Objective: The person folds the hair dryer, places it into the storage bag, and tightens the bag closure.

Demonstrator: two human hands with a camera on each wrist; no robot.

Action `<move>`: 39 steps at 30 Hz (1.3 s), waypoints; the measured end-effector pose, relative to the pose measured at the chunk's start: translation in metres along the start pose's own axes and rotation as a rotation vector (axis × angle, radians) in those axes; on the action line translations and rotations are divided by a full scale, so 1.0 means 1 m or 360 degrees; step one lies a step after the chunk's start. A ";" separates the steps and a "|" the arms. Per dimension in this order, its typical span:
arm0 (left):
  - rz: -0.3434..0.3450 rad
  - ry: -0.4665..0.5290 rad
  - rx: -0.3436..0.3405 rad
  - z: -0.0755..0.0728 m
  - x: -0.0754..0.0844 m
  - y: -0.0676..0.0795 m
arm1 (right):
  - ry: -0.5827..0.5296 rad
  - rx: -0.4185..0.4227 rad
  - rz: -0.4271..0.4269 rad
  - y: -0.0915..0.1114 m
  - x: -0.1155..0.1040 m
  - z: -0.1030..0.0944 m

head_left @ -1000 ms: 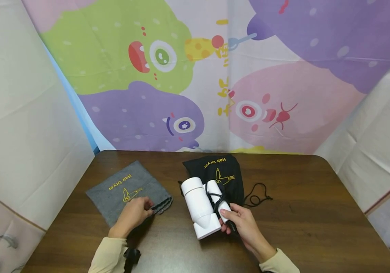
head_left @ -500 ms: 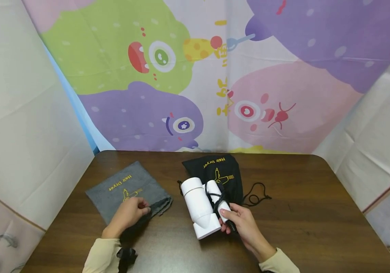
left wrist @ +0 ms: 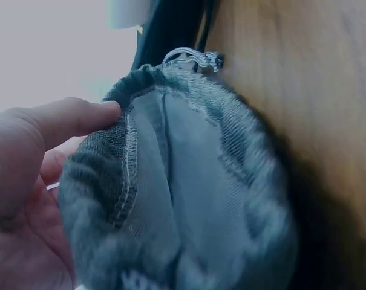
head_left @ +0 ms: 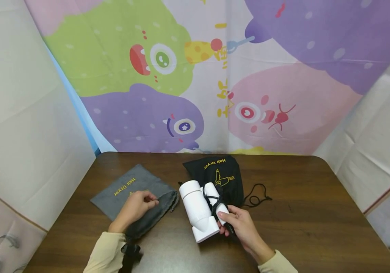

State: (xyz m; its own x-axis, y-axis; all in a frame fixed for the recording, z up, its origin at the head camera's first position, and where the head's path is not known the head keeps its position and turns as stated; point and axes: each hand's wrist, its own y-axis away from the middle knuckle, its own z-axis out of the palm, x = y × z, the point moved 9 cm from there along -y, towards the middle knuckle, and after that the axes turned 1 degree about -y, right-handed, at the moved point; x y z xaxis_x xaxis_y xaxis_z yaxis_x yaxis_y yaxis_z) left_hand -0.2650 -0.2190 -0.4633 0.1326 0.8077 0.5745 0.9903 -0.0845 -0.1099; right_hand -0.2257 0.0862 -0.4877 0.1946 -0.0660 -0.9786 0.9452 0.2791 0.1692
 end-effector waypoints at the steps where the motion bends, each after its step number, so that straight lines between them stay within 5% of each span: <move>1: 0.0018 0.0001 0.0004 0.000 0.003 -0.001 | 0.0006 0.0000 -0.0001 0.000 0.000 0.001; 39: -0.0019 0.0164 0.0141 -0.006 0.064 -0.018 | 0.0124 -0.0034 -0.0062 0.006 0.004 0.030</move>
State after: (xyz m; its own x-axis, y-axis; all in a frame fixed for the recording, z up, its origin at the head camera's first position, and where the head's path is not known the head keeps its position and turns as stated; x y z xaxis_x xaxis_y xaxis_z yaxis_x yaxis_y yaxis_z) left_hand -0.2737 -0.1692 -0.4201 0.1291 0.7438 0.6558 0.9850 -0.0199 -0.1713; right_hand -0.2120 0.0593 -0.4869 0.1360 -0.0028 -0.9907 0.9458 0.2981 0.1290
